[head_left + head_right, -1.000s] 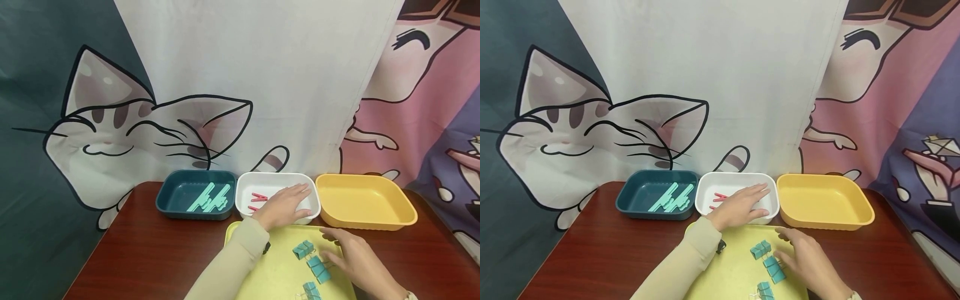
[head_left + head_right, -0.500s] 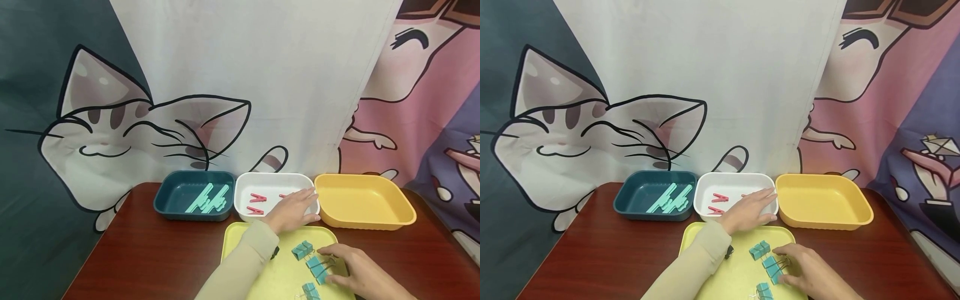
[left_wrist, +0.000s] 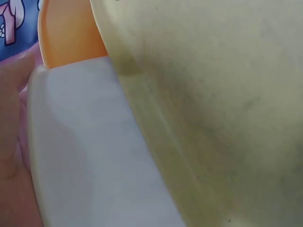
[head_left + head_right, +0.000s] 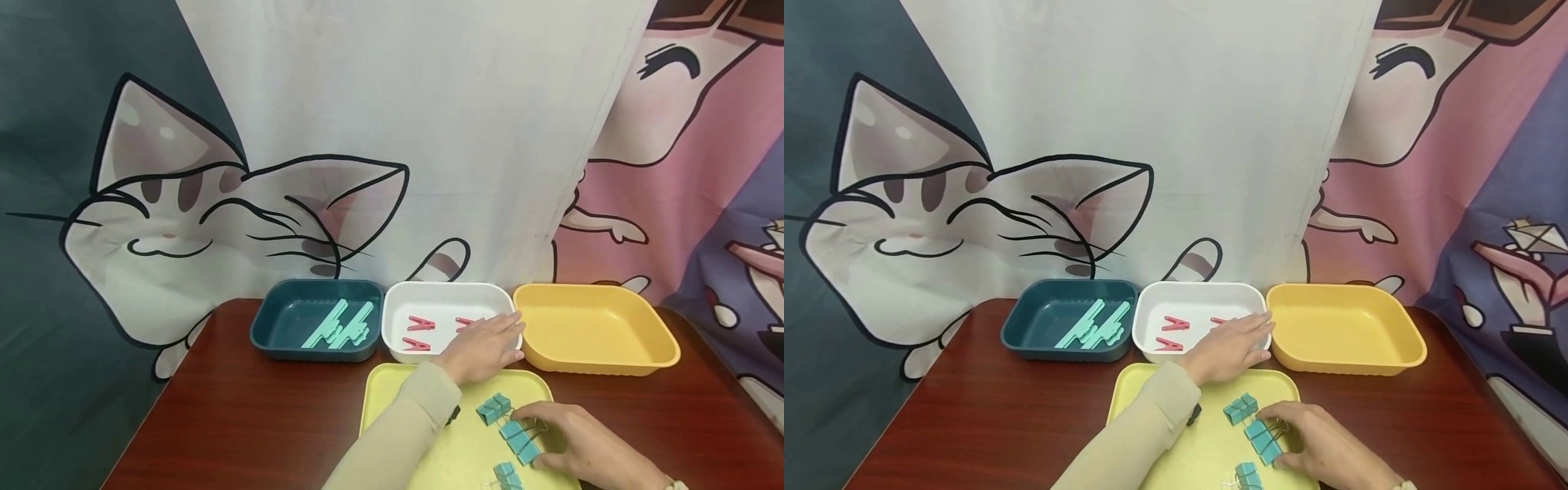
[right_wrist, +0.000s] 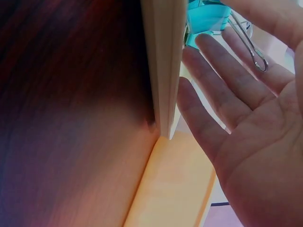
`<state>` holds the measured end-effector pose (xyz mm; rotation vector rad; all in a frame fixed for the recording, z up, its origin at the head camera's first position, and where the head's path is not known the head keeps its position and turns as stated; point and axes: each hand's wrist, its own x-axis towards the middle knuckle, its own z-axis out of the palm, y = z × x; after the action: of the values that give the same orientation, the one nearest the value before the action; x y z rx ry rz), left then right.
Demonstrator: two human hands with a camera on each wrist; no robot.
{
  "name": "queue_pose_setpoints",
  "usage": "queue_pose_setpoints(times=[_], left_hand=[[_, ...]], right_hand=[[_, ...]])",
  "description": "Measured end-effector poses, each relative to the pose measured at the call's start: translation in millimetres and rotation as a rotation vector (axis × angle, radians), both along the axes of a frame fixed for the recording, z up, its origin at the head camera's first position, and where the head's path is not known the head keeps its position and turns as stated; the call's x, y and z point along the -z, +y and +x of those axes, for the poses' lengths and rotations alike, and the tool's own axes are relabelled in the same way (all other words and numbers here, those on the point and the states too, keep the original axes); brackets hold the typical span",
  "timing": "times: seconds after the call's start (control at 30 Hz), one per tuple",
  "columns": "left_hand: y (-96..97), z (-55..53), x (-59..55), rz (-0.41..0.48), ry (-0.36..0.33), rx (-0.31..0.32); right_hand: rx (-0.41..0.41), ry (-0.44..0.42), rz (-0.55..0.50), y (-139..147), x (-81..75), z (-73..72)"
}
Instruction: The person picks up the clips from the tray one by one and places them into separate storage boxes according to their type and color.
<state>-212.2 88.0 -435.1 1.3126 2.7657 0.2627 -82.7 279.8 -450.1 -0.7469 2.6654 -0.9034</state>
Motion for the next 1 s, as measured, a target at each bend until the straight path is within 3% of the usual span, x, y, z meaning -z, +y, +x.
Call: queue_pose_setpoints(times=[0.47,0.8,1.0], left_hand=[[4.5,2.6,-3.8,-0.042,0.072,0.004],[13.9,-0.8,-5.8,0.019,0.125,-0.025],[20.2,-2.7,-2.4,0.064,0.161,-0.078]], right_hand=[[-0.019,-0.066,0.006,2.3,-3.1,-0.9],[-0.078,0.013,-0.041,6.9,1.9,-0.3],[-0.102,0.047,-0.053,7.5,3.7,-0.2]])
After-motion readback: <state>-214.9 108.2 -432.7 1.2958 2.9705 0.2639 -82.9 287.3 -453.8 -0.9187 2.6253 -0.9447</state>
